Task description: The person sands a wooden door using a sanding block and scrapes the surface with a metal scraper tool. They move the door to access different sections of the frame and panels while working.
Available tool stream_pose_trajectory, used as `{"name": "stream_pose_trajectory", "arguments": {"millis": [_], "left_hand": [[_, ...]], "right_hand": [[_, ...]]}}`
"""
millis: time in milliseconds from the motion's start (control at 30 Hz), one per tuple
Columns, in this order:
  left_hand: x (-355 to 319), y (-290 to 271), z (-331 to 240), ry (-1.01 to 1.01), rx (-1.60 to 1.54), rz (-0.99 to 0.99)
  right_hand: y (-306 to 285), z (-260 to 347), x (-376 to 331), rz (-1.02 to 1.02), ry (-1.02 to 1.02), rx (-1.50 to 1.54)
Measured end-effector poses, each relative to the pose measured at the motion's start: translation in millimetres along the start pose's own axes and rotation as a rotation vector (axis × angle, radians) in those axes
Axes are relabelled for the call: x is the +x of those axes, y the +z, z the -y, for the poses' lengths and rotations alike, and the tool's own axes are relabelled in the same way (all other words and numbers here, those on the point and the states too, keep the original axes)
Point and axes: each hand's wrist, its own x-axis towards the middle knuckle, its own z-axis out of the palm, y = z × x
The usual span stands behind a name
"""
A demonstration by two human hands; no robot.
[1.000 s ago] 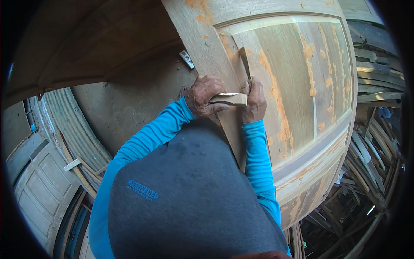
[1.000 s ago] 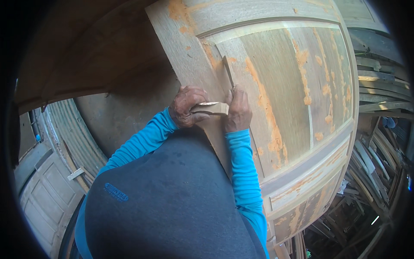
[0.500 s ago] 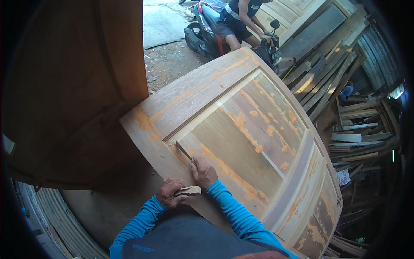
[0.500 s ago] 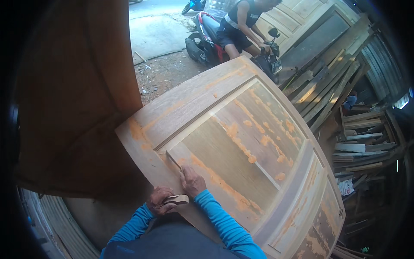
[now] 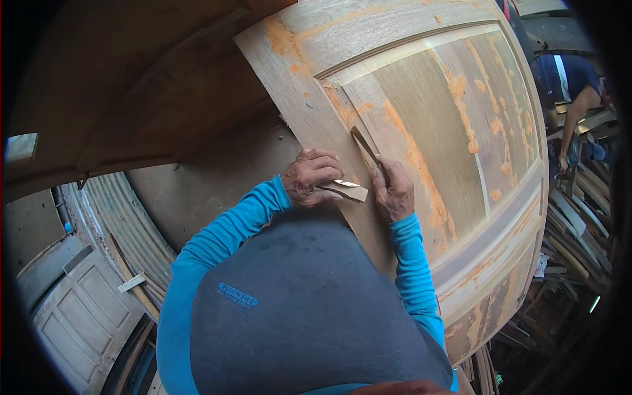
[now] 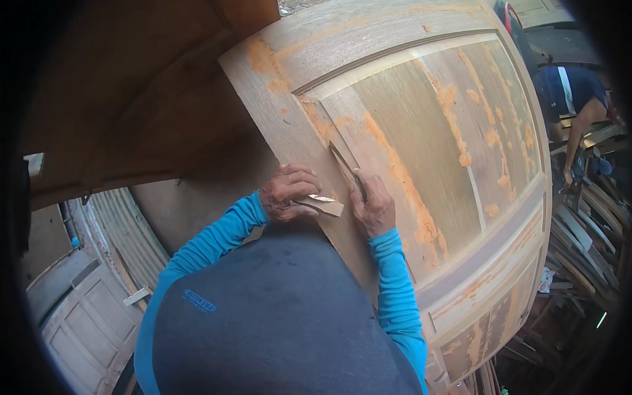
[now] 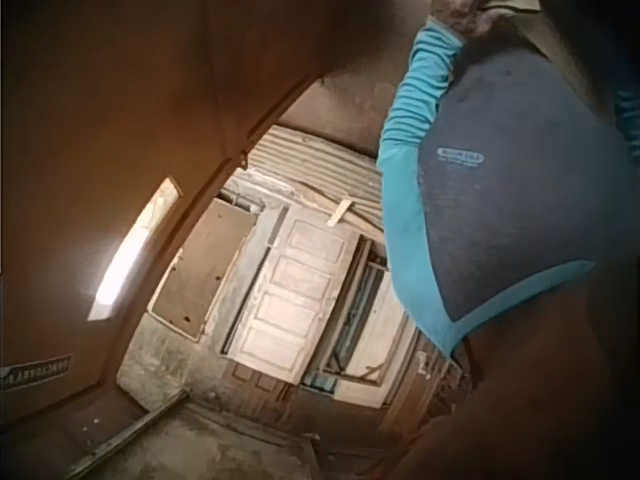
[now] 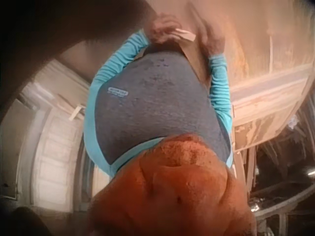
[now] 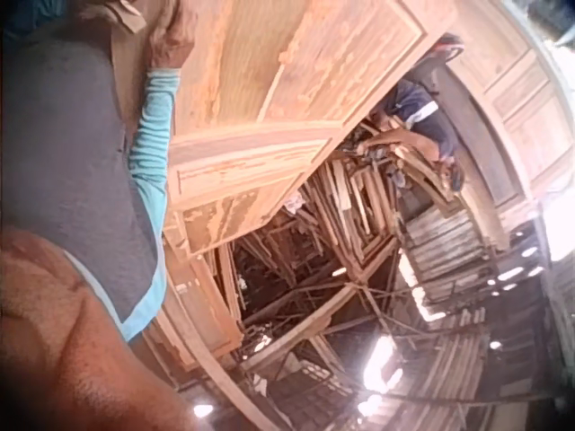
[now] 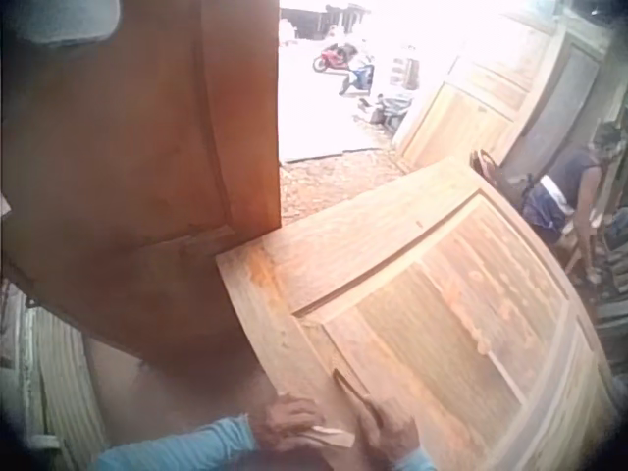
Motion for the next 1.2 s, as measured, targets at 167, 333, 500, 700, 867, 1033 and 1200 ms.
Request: {"name": "stream_pose_trajectory", "arguments": {"millis": [167, 333, 500, 700, 867, 1033, 1200], "left_hand": [[4, 4, -1, -0.012, 0.005, -0.030], [6, 5, -3, -0.011, 0.000, -0.018], [4, 6, -3, -0.024, -0.004, -0.038], [4, 1, 2, 0.014, -0.008, 0.007], [4, -4, 2, 0.012, -0.009, 0.054], [3, -2, 0, -0.012, -0.022, 0.068], [3, -1, 1, -0.016, -0.036, 0.044]], "right_hand": [[-3, 3, 0, 0.028, 0.022, -0.031], [10, 4, 21, 0.004, -0.008, -0.007], [16, 4, 29, -0.005, -0.068, -0.008], [20, 5, 41, 0.012, -0.071, -0.005], [14, 8, 42, 0.003, -0.062, 0.047], [9, 16, 54, -0.002, 0.051, 0.014], [19, -3, 91, -0.009, -0.031, -0.027]]}}
